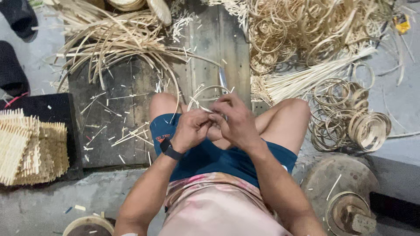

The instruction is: The person sits on the floor and weaves thin bamboo strips into circular rings. They use shears to trim the ends of the strips and tuck them into the weave to secure the shape. Finished rings are placed in a pile nearby.

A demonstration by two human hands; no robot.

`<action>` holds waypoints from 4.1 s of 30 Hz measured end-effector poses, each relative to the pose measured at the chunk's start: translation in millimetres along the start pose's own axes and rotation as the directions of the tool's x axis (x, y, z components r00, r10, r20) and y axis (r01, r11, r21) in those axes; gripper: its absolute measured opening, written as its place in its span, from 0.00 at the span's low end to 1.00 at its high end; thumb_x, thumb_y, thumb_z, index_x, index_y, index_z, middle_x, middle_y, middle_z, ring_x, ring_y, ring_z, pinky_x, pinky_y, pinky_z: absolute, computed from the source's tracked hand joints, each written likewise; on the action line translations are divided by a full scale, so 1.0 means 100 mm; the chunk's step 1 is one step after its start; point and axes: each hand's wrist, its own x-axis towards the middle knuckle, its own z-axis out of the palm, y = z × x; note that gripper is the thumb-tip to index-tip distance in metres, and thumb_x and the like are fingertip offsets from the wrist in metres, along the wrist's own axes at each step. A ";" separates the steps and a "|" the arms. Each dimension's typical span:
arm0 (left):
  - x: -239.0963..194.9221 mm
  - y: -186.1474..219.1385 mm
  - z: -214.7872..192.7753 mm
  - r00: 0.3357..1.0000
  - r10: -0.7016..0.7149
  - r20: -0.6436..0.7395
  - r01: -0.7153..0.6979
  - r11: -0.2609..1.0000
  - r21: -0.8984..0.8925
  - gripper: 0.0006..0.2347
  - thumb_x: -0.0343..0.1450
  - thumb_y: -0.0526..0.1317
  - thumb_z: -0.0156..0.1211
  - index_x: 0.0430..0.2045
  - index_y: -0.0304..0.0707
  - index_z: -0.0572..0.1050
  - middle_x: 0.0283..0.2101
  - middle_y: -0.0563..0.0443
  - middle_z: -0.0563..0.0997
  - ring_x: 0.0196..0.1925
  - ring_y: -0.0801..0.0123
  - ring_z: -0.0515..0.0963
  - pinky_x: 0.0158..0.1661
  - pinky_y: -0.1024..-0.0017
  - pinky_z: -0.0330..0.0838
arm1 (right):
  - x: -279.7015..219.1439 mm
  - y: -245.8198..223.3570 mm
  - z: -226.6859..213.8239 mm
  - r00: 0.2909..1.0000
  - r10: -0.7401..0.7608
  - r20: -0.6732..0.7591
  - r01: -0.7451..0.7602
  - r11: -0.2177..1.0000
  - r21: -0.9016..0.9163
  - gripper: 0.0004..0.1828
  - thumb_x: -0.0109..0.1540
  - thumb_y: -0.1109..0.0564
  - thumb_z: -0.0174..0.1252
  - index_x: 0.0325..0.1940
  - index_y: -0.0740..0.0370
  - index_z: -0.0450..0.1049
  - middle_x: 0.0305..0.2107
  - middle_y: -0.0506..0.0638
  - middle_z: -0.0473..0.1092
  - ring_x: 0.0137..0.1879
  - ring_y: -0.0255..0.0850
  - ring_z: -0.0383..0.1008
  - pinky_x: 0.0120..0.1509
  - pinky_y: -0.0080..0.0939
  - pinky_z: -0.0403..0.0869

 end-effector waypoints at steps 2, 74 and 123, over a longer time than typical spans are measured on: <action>0.00 -0.03 0.06 0.979 -0.171 0.112 0.189 0.967 -0.173 0.06 0.68 0.30 0.59 0.33 0.33 0.82 0.28 0.47 0.79 0.30 0.69 0.79 0.32 0.72 0.71 | 0.12 -0.04 -0.09 0.993 -0.058 0.104 0.044 0.990 0.132 0.11 0.59 0.63 0.66 0.45 0.60 0.76 0.35 0.55 0.73 0.41 0.53 0.77 0.44 0.44 0.74; -0.17 -0.36 0.64 0.659 -0.689 0.302 0.675 0.364 -0.641 0.08 0.76 0.35 0.53 0.43 0.29 0.74 0.31 0.46 0.81 0.26 0.70 0.80 0.27 0.72 0.76 | 0.09 0.40 -0.22 0.805 0.585 -0.099 -0.459 0.720 0.521 0.08 0.69 0.63 0.56 0.53 0.66 0.72 0.37 0.47 0.75 0.43 0.32 0.76 0.45 0.31 0.76; 0.01 -0.14 0.73 0.599 -0.748 0.287 0.408 -0.023 -0.913 0.09 0.71 0.35 0.70 0.29 0.36 0.72 0.26 0.54 0.75 0.24 0.76 0.72 0.24 0.77 0.67 | -0.35 0.61 -0.07 0.911 0.393 0.123 -0.408 0.817 0.408 0.11 0.59 0.65 0.64 0.45 0.68 0.75 0.36 0.48 0.69 0.41 0.33 0.69 0.46 0.33 0.70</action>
